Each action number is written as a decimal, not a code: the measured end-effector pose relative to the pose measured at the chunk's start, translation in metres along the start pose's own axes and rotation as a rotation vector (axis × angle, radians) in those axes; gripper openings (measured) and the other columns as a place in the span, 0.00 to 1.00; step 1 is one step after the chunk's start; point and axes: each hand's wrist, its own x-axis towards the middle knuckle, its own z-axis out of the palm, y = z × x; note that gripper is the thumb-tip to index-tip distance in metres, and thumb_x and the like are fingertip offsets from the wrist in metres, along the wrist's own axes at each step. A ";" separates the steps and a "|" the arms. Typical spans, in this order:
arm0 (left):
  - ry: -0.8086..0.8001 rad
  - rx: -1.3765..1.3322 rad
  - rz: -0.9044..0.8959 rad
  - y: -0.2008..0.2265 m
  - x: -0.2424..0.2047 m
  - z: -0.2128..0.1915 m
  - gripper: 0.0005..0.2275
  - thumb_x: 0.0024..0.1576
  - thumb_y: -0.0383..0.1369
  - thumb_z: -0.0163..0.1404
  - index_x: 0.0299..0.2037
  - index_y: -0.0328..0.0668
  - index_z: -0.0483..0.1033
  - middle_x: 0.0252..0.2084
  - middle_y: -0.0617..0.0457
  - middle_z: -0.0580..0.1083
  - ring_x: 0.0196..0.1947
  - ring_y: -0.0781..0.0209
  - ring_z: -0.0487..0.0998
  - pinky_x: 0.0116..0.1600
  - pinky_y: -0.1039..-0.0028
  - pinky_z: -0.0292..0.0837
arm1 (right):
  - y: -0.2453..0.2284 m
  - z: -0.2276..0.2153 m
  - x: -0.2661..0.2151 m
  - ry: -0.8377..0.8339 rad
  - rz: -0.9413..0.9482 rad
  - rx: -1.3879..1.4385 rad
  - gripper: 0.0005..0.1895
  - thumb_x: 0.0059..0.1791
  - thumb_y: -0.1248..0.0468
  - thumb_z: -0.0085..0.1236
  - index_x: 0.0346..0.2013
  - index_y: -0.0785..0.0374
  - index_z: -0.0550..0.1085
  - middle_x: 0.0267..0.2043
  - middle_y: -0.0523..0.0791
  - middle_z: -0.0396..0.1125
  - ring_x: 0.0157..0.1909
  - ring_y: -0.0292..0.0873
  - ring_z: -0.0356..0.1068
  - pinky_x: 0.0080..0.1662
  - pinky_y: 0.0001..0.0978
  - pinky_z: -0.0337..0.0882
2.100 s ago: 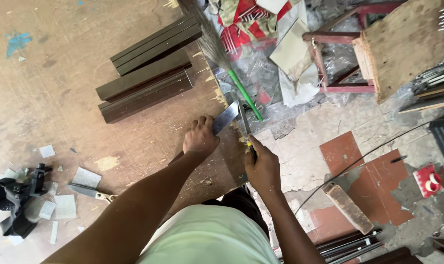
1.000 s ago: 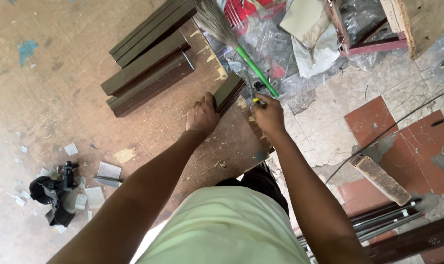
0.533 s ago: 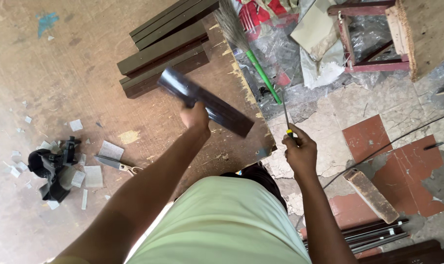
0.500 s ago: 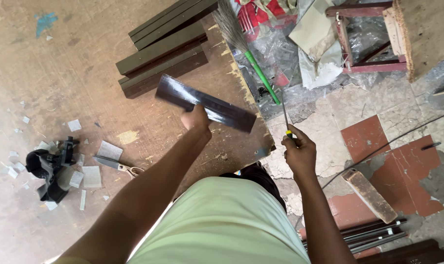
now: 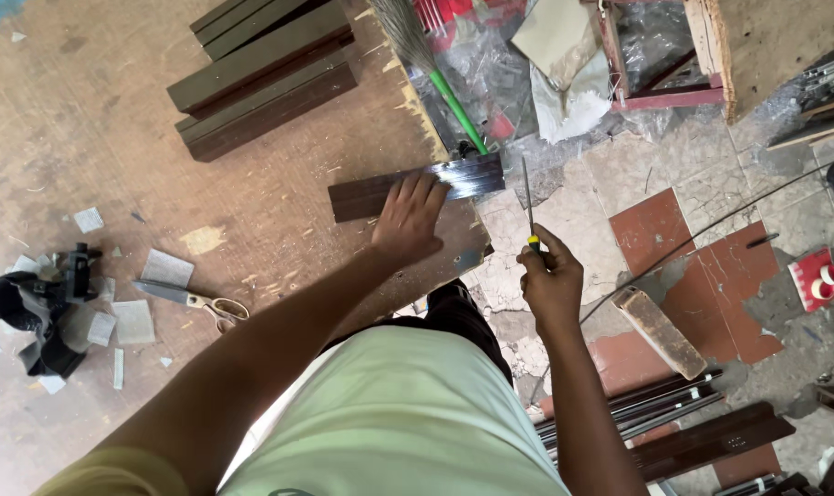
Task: The person uses a metal file to smooth the edges of several dark rectangular metal bars on a wooden workbench. They repeatedly pick up a bar, file its edges, and place it back on the table, handling the items one at a time.
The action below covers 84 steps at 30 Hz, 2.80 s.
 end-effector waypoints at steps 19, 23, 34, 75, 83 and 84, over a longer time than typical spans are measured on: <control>-0.293 0.147 -0.072 -0.033 0.042 0.016 0.34 0.44 0.35 0.58 0.64 0.42 0.62 0.58 0.44 0.67 0.60 0.46 0.66 0.59 0.56 0.62 | 0.013 0.015 0.077 -0.190 0.248 -0.035 0.24 0.52 0.69 0.52 0.65 0.61 0.71 0.32 0.46 0.70 0.19 0.31 0.57 0.21 0.25 0.57; -0.305 0.147 -0.082 -0.031 0.043 0.013 0.35 0.43 0.36 0.59 0.64 0.41 0.62 0.59 0.43 0.67 0.61 0.46 0.66 0.59 0.56 0.62 | -0.001 -0.005 0.078 -0.150 0.254 -0.037 0.24 0.52 0.68 0.53 0.64 0.60 0.71 0.32 0.45 0.70 0.18 0.31 0.57 0.20 0.25 0.56; -0.317 0.138 -0.100 -0.032 0.040 0.021 0.35 0.44 0.35 0.58 0.65 0.40 0.62 0.60 0.44 0.68 0.61 0.47 0.67 0.58 0.57 0.63 | 0.001 0.009 0.113 -0.277 0.289 -0.132 0.26 0.51 0.71 0.53 0.64 0.57 0.72 0.33 0.42 0.72 0.18 0.30 0.56 0.20 0.24 0.57; 0.087 0.115 -0.342 -0.110 0.077 -0.007 0.32 0.41 0.33 0.58 0.60 0.44 0.65 0.52 0.45 0.68 0.58 0.46 0.68 0.57 0.56 0.64 | -0.042 0.008 0.050 -0.092 -0.261 -0.226 0.25 0.51 0.70 0.56 0.64 0.62 0.73 0.35 0.42 0.70 0.28 0.29 0.61 0.30 0.25 0.64; -0.055 0.151 -0.456 -0.123 0.085 -0.012 0.30 0.42 0.37 0.59 0.57 0.41 0.64 0.53 0.45 0.67 0.59 0.47 0.67 0.58 0.53 0.64 | -0.092 0.102 0.054 -0.201 -0.285 -0.463 0.25 0.52 0.70 0.50 0.65 0.62 0.70 0.34 0.49 0.74 0.26 0.36 0.68 0.30 0.32 0.69; -0.071 0.166 -0.457 -0.123 0.087 -0.013 0.30 0.41 0.38 0.59 0.56 0.41 0.64 0.52 0.45 0.67 0.58 0.47 0.67 0.58 0.52 0.63 | -0.093 0.110 0.063 -0.204 -0.262 -0.498 0.25 0.51 0.70 0.50 0.65 0.62 0.69 0.34 0.51 0.74 0.25 0.38 0.70 0.29 0.33 0.69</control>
